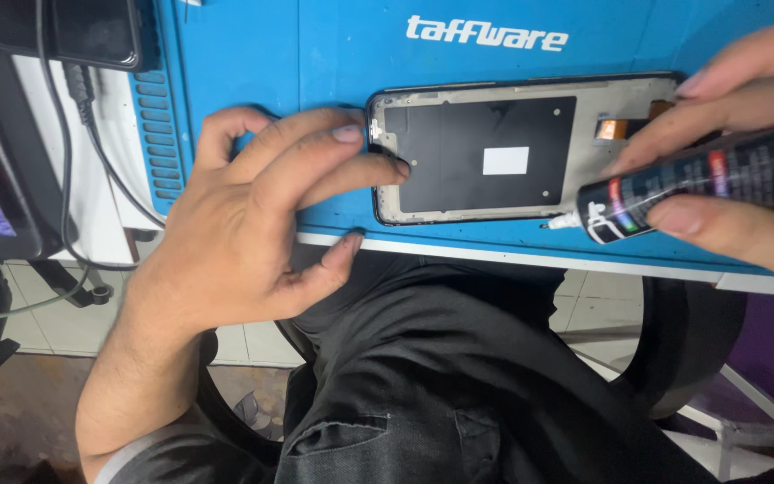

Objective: The person pries open the back cover of a smartphone with their fingers, separating it from the phone frame, then removes the cover and applies adhesive from a black glue tube around the edge of the phone frame on a blue repair mat.

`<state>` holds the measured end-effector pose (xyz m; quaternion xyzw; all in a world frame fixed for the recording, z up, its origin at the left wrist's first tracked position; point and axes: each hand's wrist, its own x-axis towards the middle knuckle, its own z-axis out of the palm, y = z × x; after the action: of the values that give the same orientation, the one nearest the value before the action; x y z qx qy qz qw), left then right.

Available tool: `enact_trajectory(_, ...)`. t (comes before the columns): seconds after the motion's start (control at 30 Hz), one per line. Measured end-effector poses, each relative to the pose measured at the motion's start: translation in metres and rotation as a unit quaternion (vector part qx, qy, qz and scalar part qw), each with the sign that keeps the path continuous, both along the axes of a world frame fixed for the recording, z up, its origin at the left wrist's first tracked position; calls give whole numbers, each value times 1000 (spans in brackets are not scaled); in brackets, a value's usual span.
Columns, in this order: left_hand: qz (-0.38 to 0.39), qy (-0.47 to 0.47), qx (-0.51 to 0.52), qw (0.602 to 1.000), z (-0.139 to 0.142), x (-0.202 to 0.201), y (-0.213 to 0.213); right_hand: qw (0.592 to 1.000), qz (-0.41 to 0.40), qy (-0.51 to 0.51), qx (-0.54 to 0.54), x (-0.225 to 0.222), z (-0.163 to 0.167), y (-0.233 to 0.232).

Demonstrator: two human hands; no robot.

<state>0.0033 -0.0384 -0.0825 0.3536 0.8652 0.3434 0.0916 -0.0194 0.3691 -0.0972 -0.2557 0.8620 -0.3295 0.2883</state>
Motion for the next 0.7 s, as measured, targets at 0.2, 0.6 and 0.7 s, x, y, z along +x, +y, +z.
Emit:
enact_trajectory(0.2, 46, -170, 196, 965, 21, 16, 26, 983, -57, -44, -172, 5, 19, -5)
enact_trajectory(0.6, -31, -652, 519, 552, 12, 54, 77, 960, -99, -36, -259, 35, 43, -1)
enact_trajectory(0.7, -39, -657, 527, 538, 14, 58, 77, 964, -89, -16, -249, 39, 45, -5)
